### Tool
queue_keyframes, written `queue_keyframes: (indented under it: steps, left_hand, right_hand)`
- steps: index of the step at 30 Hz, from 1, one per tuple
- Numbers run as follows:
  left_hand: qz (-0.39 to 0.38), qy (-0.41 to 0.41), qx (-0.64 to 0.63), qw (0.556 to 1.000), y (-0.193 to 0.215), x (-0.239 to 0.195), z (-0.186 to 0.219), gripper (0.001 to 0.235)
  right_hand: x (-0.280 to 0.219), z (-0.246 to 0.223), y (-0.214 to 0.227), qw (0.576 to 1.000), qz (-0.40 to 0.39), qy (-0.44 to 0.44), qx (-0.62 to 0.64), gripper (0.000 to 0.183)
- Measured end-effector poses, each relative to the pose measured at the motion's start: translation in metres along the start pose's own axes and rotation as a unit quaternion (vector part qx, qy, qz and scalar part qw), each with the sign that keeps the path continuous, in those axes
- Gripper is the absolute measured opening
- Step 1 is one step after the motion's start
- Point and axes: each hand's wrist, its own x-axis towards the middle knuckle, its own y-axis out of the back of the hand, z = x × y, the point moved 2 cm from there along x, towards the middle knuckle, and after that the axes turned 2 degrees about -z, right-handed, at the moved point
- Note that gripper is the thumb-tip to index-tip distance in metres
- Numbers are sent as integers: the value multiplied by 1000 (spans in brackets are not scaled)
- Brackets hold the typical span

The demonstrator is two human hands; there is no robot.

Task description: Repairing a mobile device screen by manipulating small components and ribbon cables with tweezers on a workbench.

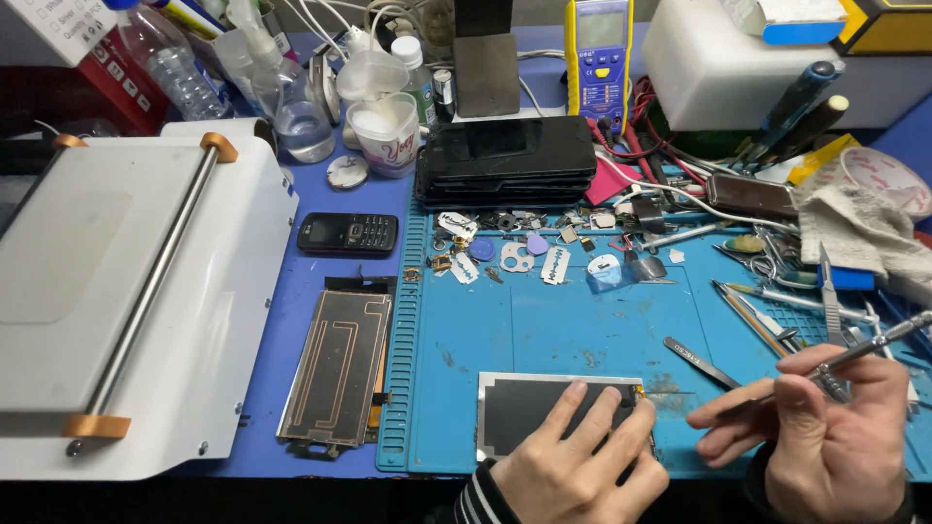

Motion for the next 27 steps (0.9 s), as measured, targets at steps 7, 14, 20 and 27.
queue_keyframes:
  steps: [7, 14, 20, 27]
  left_hand:
    - [21, 8, 62, 998, -6, 1, -8, 15]
    - [-22, 41, 53, 997, -19, -9, -12, 9]
    - [-41, 75, 56, 995, -35, -20, -21, 12]
    - [-61, 61, 154, 984, -52, -29, -29, 20]
  right_hand:
    - [14, 2, -20, 999, -23, -5, -39, 13]
    - [15, -3, -29, 993, -76, -2, -91, 39]
    - [11, 13, -27, 974, -99, -43, -199, 27]
    - [-25, 56, 3, 946, -16, -190, -261, 15]
